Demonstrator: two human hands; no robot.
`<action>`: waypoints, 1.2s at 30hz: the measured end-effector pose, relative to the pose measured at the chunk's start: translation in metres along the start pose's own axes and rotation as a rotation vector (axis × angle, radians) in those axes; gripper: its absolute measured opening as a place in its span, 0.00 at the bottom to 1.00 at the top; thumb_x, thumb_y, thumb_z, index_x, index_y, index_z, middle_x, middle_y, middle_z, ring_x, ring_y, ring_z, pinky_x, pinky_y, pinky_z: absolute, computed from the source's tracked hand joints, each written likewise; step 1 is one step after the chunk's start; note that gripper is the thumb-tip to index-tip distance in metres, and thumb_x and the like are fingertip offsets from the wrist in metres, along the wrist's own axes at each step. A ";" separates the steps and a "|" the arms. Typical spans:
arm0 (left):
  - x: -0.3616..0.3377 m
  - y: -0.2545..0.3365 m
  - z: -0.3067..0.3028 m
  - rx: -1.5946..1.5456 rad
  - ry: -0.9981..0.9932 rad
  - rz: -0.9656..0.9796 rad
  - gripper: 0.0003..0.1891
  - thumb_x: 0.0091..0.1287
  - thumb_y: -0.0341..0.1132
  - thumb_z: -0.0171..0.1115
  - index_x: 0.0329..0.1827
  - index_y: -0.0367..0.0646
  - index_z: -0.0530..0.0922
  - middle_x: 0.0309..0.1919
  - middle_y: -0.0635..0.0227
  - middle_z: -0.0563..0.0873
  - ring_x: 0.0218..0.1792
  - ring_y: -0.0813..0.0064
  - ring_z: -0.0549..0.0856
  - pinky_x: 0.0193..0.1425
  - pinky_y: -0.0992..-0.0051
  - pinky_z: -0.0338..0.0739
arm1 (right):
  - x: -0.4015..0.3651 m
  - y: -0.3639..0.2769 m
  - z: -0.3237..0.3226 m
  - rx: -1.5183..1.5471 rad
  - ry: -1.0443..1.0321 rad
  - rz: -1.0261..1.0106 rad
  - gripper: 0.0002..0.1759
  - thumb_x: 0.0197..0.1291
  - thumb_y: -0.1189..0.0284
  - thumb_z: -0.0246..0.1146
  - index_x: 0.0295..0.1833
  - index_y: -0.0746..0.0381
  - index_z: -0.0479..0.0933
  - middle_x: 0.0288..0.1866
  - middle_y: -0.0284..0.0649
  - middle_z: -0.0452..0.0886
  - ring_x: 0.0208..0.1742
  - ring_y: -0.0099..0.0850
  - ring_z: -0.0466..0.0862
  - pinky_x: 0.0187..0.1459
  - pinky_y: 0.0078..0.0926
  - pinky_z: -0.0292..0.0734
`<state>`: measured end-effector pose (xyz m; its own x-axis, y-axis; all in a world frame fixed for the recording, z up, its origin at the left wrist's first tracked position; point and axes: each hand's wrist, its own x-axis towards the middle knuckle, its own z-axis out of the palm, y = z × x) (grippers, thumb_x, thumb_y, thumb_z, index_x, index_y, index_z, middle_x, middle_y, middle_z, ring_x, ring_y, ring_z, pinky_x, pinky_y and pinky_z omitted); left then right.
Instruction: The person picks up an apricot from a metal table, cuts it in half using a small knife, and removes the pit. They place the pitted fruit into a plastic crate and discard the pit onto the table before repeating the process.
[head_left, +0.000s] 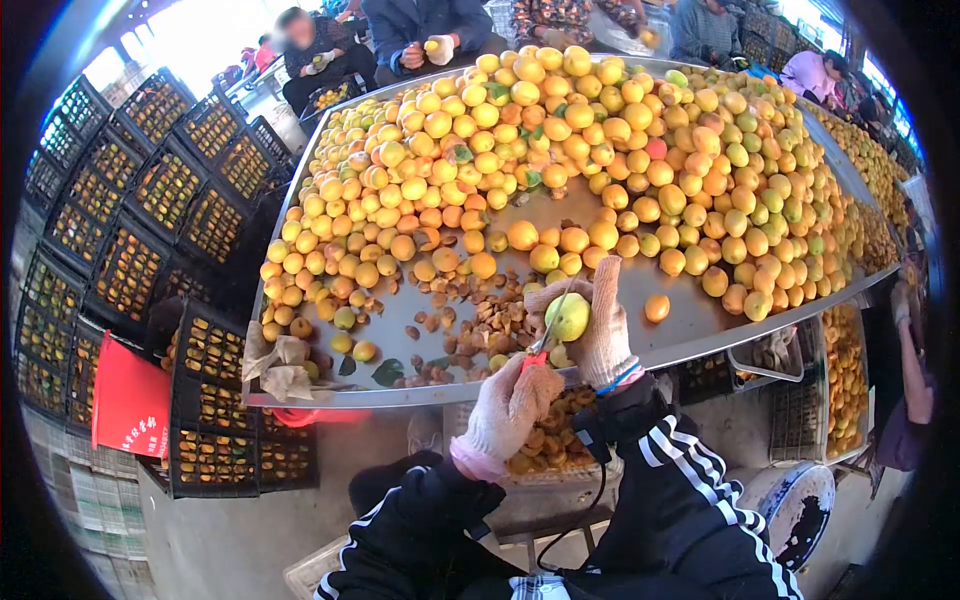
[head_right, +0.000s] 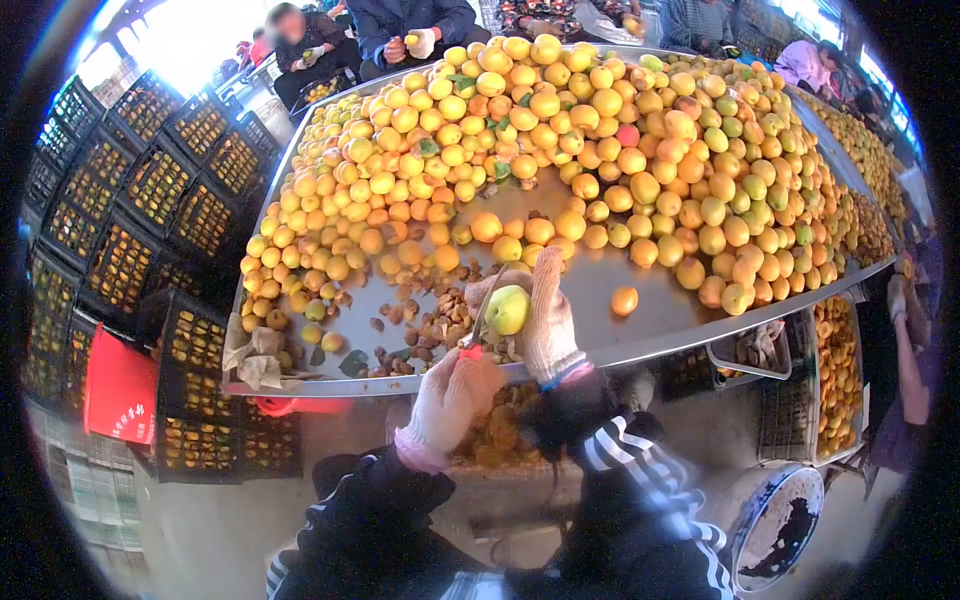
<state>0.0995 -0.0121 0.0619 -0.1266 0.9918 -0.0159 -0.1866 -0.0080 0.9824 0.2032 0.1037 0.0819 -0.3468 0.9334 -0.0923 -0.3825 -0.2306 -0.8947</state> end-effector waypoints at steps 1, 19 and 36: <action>0.000 0.000 0.001 -0.019 0.035 0.027 0.12 0.79 0.40 0.51 0.39 0.43 0.74 0.28 0.77 0.73 0.27 0.86 0.69 0.29 0.80 0.64 | -0.001 -0.001 -0.001 0.000 0.002 -0.002 0.55 0.62 0.24 0.33 0.39 0.69 0.80 0.35 0.46 0.85 0.35 0.32 0.84 0.39 0.26 0.81; -0.002 -0.022 -0.011 0.190 0.037 0.087 0.15 0.80 0.41 0.49 0.41 0.37 0.75 0.24 0.73 0.78 0.25 0.79 0.76 0.31 0.77 0.71 | -0.007 0.026 -0.003 -0.352 -0.093 -0.076 0.46 0.70 0.33 0.39 0.34 0.67 0.81 0.31 0.42 0.86 0.34 0.30 0.85 0.41 0.27 0.81; -0.017 0.003 -0.017 0.311 0.012 -0.038 0.15 0.79 0.40 0.50 0.41 0.36 0.76 0.25 0.66 0.81 0.25 0.77 0.77 0.31 0.74 0.71 | -0.009 0.012 0.009 0.039 -0.066 0.096 0.57 0.60 0.23 0.33 0.38 0.70 0.81 0.37 0.49 0.86 0.36 0.36 0.86 0.42 0.31 0.84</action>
<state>0.0849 -0.0312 0.0619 -0.1369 0.9891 -0.0538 0.1151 0.0698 0.9909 0.1943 0.0897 0.0765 -0.4389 0.8865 -0.1465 -0.3771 -0.3297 -0.8655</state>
